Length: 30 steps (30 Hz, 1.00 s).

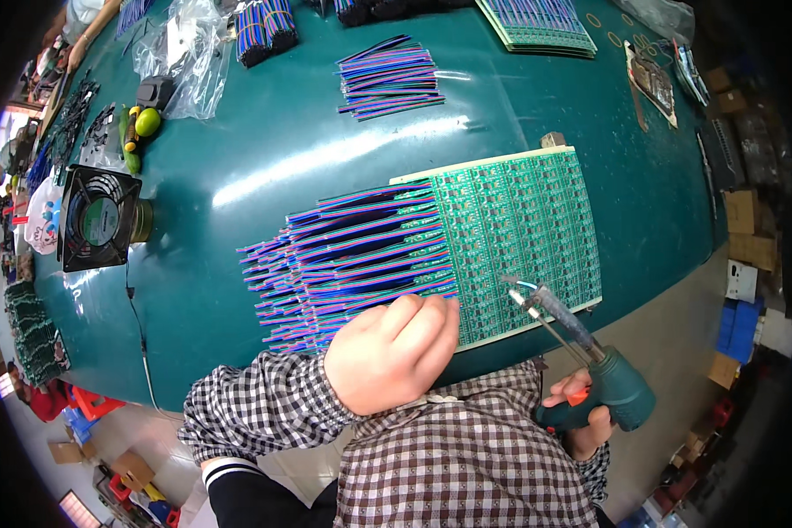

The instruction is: The person repeatedly takes ribbon cables from a pile, positions them along a circuit board panel, and solders them to the board using a soldering iron.

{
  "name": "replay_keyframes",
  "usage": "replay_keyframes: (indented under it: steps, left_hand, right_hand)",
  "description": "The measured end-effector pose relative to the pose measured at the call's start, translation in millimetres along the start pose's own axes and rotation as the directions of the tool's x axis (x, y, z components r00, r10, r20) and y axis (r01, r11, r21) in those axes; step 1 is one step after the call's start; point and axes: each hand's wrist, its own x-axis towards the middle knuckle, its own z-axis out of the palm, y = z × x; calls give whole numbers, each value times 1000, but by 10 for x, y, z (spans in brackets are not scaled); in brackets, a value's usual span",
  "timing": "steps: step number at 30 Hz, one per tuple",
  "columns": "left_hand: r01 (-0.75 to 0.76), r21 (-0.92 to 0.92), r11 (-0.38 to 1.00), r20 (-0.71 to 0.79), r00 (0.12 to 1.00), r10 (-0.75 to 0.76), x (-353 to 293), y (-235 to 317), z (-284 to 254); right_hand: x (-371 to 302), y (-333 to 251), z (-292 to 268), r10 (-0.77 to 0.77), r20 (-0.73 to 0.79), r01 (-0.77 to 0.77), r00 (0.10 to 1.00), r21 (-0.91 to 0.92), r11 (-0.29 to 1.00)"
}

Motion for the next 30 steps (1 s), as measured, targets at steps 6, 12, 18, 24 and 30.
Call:
replay_keyframes:
  steps: [6, 12, 18, 24, 30]
  left_hand:
    - [-5, 51, 999, -76, 997, 9, -43, -4, 64]
    - [18, -16, 1000, -127, 992, -20, 1, -12, 44]
    - [27, -54, 998, -110, 993, -32, -5, -21, 46]
    - [34, -75, 997, -89, 995, -40, 0, -21, 25]
    - [44, -82, 996, -83, 995, -51, -2, -21, 27]
  right_hand:
    - [-109, 52, -14, 23, -40, -29, 999, -160, 987]
    - [-118, 61, 35, 30, -103, -49, 994, -190, 981]
    - [-80, 40, 56, 34, -64, -48, 997, -234, 971]
    - [-42, 31, 109, 17, -54, -31, 998, -268, 963]
    - [-67, 37, 82, 44, -50, -56, 998, -253, 966]
